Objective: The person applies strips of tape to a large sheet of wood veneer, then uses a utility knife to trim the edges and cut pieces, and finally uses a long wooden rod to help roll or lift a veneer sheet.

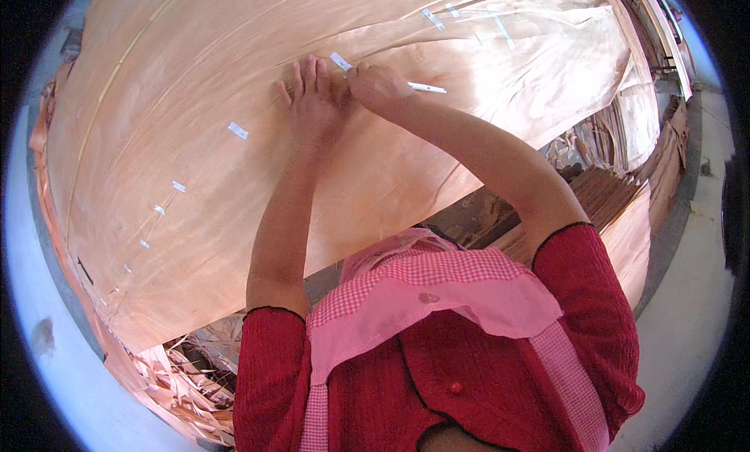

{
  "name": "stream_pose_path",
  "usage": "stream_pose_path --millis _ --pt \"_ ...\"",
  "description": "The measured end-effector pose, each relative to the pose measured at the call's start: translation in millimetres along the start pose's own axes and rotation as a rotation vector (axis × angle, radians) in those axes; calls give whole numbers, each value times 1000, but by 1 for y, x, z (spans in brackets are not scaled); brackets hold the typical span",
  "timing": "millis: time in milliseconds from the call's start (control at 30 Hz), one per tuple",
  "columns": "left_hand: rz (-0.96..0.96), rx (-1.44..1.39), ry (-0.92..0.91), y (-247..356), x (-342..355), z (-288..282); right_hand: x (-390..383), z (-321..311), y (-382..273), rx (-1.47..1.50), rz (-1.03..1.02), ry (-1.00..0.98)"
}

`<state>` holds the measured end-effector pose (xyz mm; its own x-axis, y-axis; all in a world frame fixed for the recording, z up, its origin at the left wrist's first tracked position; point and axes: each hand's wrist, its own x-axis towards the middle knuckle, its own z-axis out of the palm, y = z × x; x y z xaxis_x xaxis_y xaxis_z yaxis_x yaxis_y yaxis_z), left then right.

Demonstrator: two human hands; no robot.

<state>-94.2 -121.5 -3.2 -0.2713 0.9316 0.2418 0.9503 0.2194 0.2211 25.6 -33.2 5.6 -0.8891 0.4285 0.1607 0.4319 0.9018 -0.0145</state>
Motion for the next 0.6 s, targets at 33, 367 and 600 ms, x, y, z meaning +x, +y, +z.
stream_pose_path --millis 33,367,600 --pt "-12 -5 -8 2 1 0 0 0 1 -67 27 -54" --pt "-6 4 -46 -2 -3 -1 9 -19 8 50 262 63" --pt "27 -21 -2 -8 -3 11 10 -25 10 -98 197 -55"
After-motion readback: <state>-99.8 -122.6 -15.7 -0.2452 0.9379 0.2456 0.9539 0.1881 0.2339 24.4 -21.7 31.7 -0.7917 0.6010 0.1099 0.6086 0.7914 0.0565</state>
